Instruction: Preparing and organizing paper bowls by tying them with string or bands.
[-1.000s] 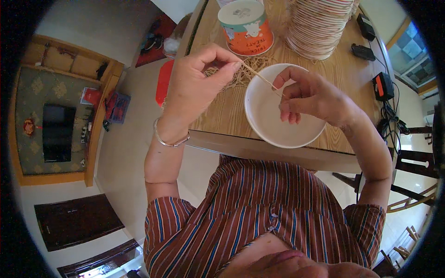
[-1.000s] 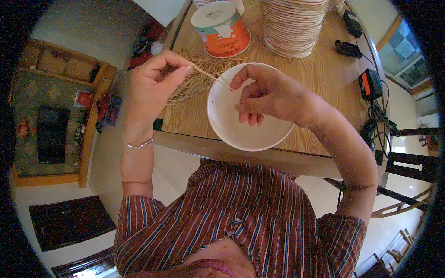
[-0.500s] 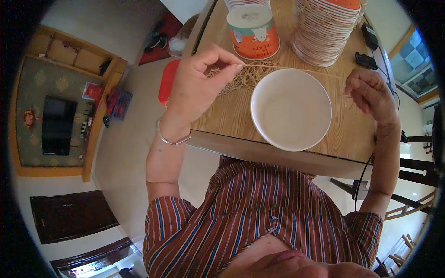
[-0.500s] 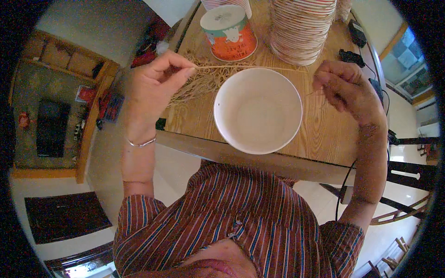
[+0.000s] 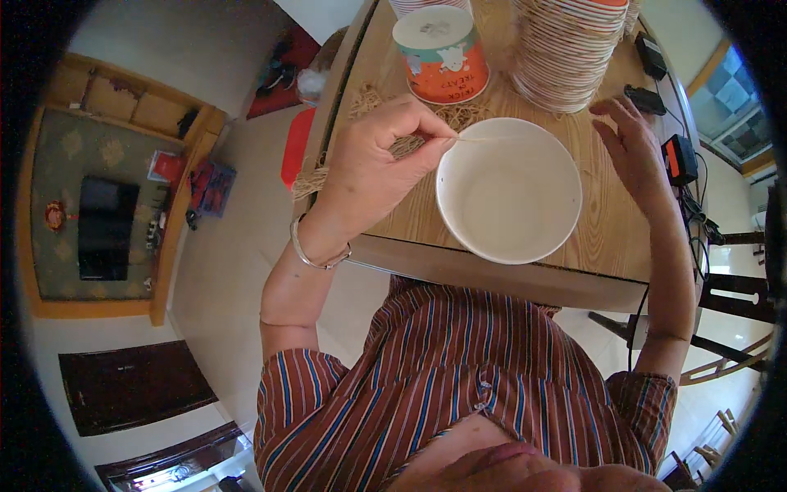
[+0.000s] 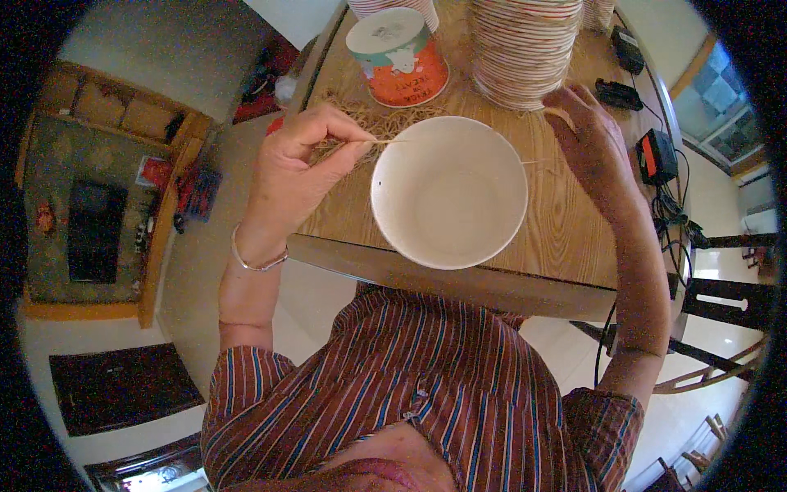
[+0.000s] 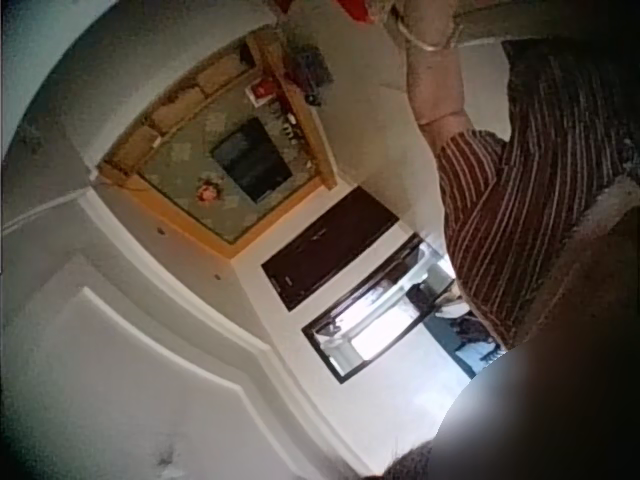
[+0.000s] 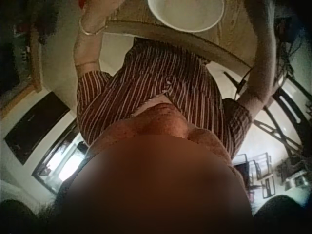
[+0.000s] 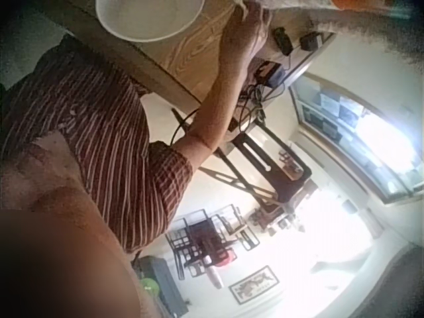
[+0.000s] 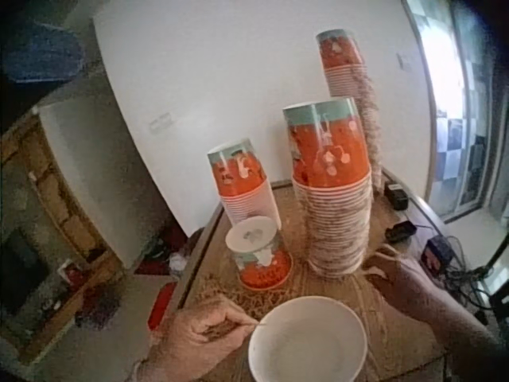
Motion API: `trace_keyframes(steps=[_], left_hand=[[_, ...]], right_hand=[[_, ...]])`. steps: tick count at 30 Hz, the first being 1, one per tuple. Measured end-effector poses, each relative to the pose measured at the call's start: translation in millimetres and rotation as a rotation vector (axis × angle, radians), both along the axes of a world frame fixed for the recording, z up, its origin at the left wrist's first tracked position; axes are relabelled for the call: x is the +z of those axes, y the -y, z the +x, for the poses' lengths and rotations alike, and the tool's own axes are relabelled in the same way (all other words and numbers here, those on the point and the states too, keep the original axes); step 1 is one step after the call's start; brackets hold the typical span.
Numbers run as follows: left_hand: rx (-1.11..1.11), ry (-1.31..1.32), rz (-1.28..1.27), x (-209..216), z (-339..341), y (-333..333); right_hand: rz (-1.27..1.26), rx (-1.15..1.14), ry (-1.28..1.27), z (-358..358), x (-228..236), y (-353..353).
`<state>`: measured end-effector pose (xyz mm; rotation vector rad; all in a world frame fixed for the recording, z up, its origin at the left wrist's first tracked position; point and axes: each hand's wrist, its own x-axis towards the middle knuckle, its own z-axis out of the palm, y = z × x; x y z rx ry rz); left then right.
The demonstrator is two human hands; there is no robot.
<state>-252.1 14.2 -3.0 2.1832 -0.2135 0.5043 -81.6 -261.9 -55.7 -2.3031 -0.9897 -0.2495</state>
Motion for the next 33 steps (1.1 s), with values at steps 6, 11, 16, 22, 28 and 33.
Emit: trace_keyframes(steps=[6,11,16,22,28,33], left_hand=[[0.016,-0.01,0.048,2,2,2],[-0.012,0.012,0.037,7,3,8],[0.004,-0.002,0.033,2,0,4],[-0.019,-0.016,0.033,-1,2,5],[0.026,-0.063,-0.073,-6,-1,-3],[0.115,-0.084,-0.389,-9,0,-10]], right_hand=[[0.304,0.292,-0.521,-76,49,-53],[0.432,0.488,-0.736,-77,23,-82],[0.378,0.46,-0.925,-76,31,-84],[0.419,0.509,-0.83,-72,20,-86],[0.437,0.411,-0.997,-74,32,-81],[0.497,0.374,-1.027,-73,29,-78]])
